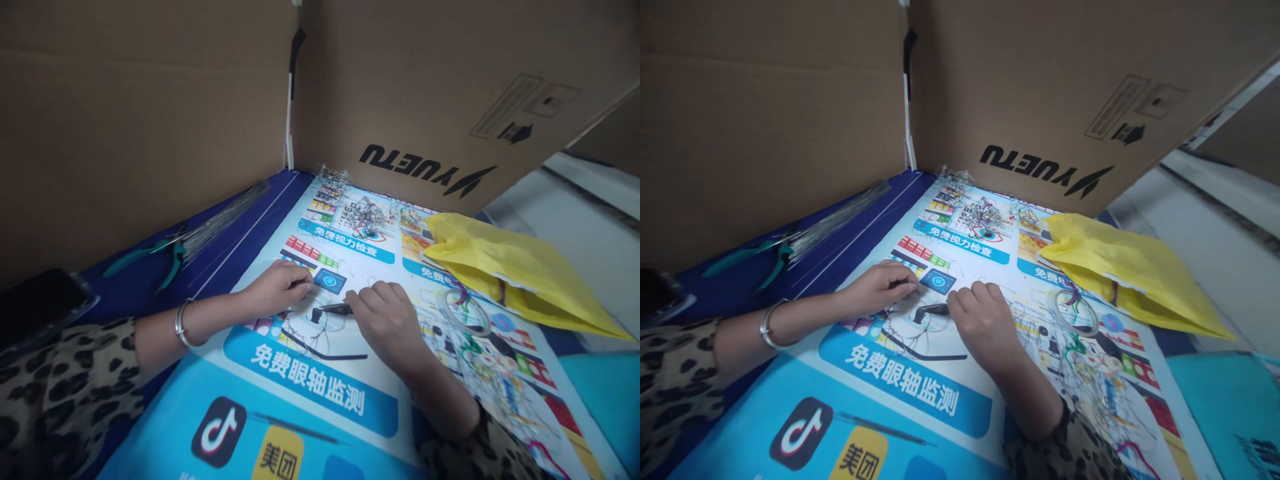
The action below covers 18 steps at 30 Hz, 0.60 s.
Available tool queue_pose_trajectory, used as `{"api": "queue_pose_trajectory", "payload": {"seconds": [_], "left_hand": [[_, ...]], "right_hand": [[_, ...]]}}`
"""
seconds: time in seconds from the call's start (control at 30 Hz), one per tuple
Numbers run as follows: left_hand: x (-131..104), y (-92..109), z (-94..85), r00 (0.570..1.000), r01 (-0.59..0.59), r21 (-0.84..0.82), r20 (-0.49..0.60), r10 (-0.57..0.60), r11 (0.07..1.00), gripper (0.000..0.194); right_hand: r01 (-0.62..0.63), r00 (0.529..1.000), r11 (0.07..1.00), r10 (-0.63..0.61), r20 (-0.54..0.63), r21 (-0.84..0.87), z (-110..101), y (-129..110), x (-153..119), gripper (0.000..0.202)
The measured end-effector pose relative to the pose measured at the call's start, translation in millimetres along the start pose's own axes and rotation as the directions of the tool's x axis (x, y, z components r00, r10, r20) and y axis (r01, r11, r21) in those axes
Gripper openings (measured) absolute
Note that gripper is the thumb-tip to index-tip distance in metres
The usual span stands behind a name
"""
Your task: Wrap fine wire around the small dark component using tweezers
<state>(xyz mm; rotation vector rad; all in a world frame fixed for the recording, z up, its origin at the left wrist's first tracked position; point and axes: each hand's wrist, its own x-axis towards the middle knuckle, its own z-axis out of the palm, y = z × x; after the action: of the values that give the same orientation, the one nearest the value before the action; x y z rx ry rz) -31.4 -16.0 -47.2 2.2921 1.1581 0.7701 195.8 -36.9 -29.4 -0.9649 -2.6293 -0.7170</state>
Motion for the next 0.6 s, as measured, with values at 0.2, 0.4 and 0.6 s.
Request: {"api": "queue_pose_trajectory", "payload": {"seconds": [0.2,0.4,0.6], "left_hand": [[0.2,1.0,-1.3,1.000,0.008,-0.020,0.002,-0.008,1.000,0.016],[-0.4,2.2,-2.2,1.000,0.023,-0.024,0.016,-0.023,0.999,0.017],[0.0,2.0,-2.3,1.000,0.021,-0.027,0.013,-0.020,0.999,0.017]], "right_hand": [[0.172,0.984,0.980,-0.166,0.065,-0.103,-7.9,0.2,1.0,0.017],[0.198,0.980,0.962,-0.195,0.039,-0.190,-9.5,-4.9,2.0,0.018],[0.184,0.982,0.972,-0.186,-0.002,-0.145,-4.6,-6.8,0.8,0.018]]}}
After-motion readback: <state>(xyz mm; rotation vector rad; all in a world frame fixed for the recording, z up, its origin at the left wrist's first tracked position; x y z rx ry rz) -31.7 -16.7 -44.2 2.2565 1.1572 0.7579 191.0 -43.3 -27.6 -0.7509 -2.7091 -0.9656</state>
